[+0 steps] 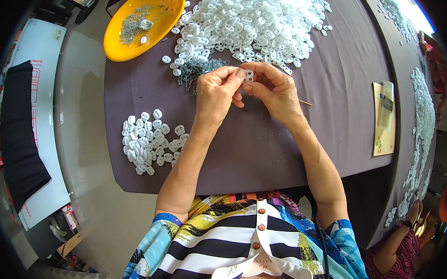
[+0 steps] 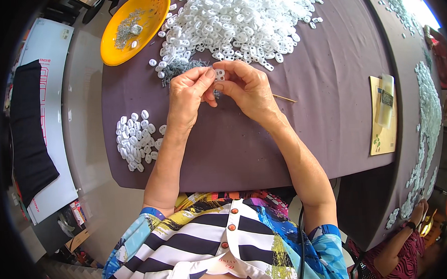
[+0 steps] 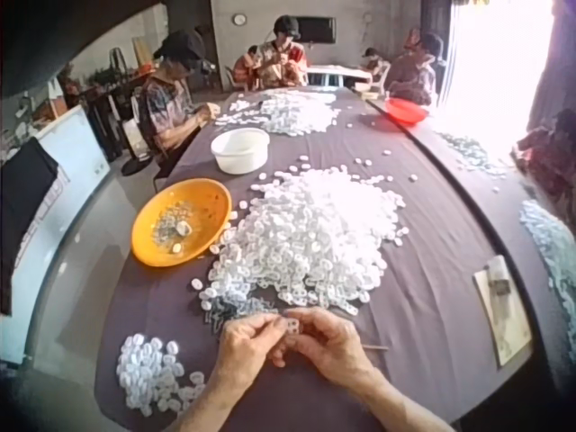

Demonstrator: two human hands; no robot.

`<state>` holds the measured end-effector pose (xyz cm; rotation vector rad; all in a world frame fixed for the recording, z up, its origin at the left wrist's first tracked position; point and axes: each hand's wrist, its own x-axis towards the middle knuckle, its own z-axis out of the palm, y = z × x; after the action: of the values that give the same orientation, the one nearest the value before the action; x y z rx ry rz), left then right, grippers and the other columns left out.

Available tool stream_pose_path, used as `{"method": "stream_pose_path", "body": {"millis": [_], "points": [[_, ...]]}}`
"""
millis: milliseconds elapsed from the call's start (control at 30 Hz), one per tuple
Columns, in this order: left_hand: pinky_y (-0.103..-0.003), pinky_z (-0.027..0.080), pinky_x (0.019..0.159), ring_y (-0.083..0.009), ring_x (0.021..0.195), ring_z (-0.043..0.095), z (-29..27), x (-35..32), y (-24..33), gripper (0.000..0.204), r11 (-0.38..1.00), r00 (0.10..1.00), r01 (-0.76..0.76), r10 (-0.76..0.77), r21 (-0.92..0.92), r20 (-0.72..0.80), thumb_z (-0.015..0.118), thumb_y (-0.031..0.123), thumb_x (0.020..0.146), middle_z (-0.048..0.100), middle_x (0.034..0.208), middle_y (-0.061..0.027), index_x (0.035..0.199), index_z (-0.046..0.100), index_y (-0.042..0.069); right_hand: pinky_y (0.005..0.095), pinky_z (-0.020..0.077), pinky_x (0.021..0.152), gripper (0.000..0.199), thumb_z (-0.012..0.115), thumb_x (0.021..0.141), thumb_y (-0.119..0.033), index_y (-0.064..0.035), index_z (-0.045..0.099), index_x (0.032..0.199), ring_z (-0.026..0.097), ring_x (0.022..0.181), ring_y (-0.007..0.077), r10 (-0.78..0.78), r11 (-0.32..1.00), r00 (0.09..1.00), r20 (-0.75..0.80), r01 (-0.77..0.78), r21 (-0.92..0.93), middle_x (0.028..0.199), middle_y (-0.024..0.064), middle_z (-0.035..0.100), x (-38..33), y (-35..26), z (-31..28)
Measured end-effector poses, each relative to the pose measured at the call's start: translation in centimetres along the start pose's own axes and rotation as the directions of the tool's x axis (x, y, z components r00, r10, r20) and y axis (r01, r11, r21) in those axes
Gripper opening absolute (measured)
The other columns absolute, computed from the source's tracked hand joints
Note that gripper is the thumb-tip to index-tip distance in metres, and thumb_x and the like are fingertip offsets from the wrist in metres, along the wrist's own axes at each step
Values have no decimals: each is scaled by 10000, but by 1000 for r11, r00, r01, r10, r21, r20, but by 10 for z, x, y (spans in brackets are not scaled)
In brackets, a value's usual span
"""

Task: The person assembles plastic cord locks by picking up small plastic pieces and inserting plastic pins into them by hand, then placing the finished pieces onto the table.

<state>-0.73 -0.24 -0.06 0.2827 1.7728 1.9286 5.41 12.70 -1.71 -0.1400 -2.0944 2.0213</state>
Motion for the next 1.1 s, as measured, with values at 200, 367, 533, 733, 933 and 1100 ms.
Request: {"method": "stream_pose_path", "body": {"millis": [200,367,533,733,933,1100], "points": [[-196,415,393,-37,480,459,0,-4,9,203,998,1000,3,-4,65,11,537,159,857,538,612,5,816,629,-17,195,465,605,293,620,760,13,-40,588,1047,466,640,40,-117,978,993,22,119,-171,703,-23,488,1,-1,-1],[-196,424,398,-42,479,465,1,-4,9,206,996,1000,-24,24,87,-1,532,154,859,542,610,-4,811,626,-24,199,464,595,286,611,764,12,-31,585,1045,489,639,47,-138,973,990,17,138,-184,698,-14,501,0,-5,2],[-206,457,412,-54,482,487,3,-5,6,191,998,999,-39,40,48,-4,555,149,847,554,624,-16,839,635,-25,210,461,587,267,592,772,19,-20,585,1036,549,636,67,-182,962,983,-9,176,-207,719,8,550,-1,-4,2],[-204,454,406,-51,477,489,3,-4,6,192,998,999,-46,47,43,-19,548,132,847,560,615,-26,845,641,-36,212,464,595,261,590,767,26,-14,588,1025,557,634,77,-220,946,975,6,215,-243,745,21,575,0,-4,1],[-204,451,399,-54,473,485,4,-4,9,194,1000,1000,-15,15,23,-16,549,137,847,553,619,-20,853,644,-32,213,452,579,256,618,750,17,-18,600,1003,551,654,76,-253,940,967,-4,245,-238,760,19,570,2,-2,-1],[-213,466,418,-65,484,493,3,-4,7,201,1000,1000,-3,3,12,2,563,163,846,556,638,-24,876,641,-20,215,451,578,254,638,738,6,-13,605,989,537,661,78,-279,919,960,-4,266,-290,760,27,564,2,-1,-2]]}}
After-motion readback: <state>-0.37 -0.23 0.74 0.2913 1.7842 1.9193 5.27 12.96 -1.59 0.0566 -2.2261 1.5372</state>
